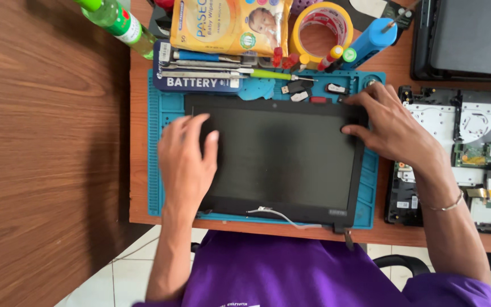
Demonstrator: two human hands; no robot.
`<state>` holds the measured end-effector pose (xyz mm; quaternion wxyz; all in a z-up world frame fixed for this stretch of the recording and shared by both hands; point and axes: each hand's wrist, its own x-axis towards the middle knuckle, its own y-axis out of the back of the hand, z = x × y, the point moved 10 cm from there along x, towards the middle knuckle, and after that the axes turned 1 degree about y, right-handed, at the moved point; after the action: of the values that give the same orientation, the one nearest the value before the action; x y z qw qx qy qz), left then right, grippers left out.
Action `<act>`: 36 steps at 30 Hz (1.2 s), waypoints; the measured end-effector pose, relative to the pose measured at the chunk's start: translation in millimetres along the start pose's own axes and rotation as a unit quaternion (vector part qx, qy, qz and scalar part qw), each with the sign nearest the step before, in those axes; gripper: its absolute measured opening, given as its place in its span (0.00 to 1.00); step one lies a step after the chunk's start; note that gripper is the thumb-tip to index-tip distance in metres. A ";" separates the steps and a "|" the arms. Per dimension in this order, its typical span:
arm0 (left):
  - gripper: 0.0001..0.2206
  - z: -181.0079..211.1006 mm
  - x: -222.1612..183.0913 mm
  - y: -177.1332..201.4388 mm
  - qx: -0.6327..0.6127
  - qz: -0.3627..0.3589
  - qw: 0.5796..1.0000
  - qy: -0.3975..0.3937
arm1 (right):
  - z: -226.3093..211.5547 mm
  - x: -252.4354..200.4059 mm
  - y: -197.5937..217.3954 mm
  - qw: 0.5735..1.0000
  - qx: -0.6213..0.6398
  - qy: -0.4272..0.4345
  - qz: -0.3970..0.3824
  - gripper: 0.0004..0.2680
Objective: The person attaches the screen assembly to a laptop base, wipes the display with a cloth, and then snaps the front bezel into place around the screen edges.
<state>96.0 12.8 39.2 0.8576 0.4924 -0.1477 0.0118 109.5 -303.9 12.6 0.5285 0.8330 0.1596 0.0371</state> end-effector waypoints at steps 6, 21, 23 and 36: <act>0.14 -51.9 -48.4 3.1 -0.022 -0.012 0.985 0.172 | 0.7 -2.0 0.8 0.999 0.027 -0.007 0.021 0.18; 0.12 -74.6 -68.5 -17.6 -0.096 -0.052 0.950 0.293 | 1.9 -12.3 -4.5 0.993 0.068 -0.096 0.031 0.12; 0.11 -74.5 -76.7 -16.3 -0.105 -0.052 0.947 0.300 | -5.6 -10.8 -11.4 0.992 0.096 -0.085 0.010 0.13; 0.13 -74.8 -108.0 -17.9 -0.120 -0.101 0.938 0.310 | -23.2 -39.6 -0.4 0.991 -0.023 -0.106 0.082 0.25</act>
<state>13.8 80.5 -39.8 0.9103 0.3702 0.1751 0.0596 66.6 -295.8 26.7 0.5568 0.8300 0.0330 -0.0046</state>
